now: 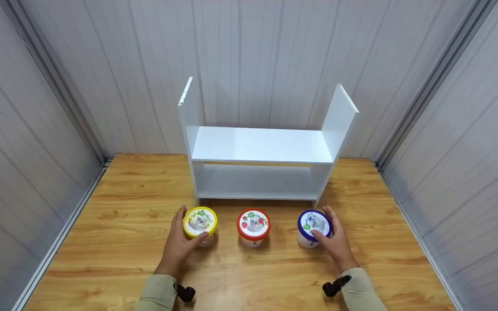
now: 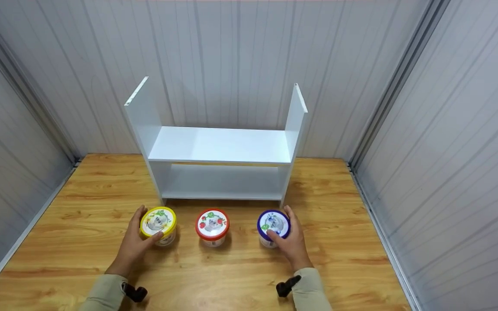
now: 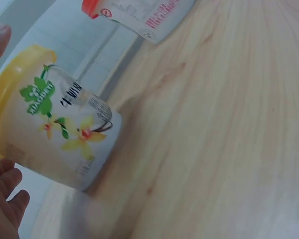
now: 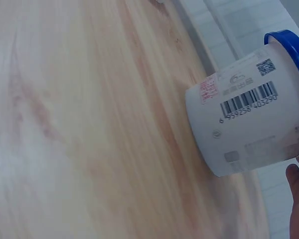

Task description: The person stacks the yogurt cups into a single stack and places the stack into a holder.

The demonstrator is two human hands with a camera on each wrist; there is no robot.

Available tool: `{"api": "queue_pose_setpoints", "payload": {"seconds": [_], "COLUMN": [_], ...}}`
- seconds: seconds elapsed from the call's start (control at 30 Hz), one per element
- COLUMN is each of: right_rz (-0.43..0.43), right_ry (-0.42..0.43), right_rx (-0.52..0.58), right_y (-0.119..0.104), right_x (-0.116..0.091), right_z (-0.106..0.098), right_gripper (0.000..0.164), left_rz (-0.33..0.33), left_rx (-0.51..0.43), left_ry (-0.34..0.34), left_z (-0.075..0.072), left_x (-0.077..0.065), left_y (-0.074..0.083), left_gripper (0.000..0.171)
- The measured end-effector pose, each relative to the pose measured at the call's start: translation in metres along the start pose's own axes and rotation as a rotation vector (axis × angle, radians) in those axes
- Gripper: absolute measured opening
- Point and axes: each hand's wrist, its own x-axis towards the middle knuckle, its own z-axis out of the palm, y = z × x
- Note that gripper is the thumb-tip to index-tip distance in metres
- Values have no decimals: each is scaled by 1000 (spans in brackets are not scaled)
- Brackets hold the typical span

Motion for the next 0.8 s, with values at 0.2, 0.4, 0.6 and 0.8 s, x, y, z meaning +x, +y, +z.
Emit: {"api": "queue_pose_setpoints", "payload": {"seconds": [0.2,0.4,0.6,0.8], "right_rz": [21,18,20,100], "right_ry": [42,61,87,130], "right_rx": [54,48,73,156], "right_y": [3,10,17,23], "right_x": [-3,-5,-9,-14], "right_z": [5,9,15,23], "right_gripper": [88,87,84,85], "left_rz": [2,20,8,0], "left_rx": [-121,-207,-280,-383], "left_ry": [10,23,13,18], "left_z": [4,9,13,15], "left_x": [0,-3,-7,-8], "left_y": [-9,-16,-17,-19], "left_gripper": [90,78,65,57]}}
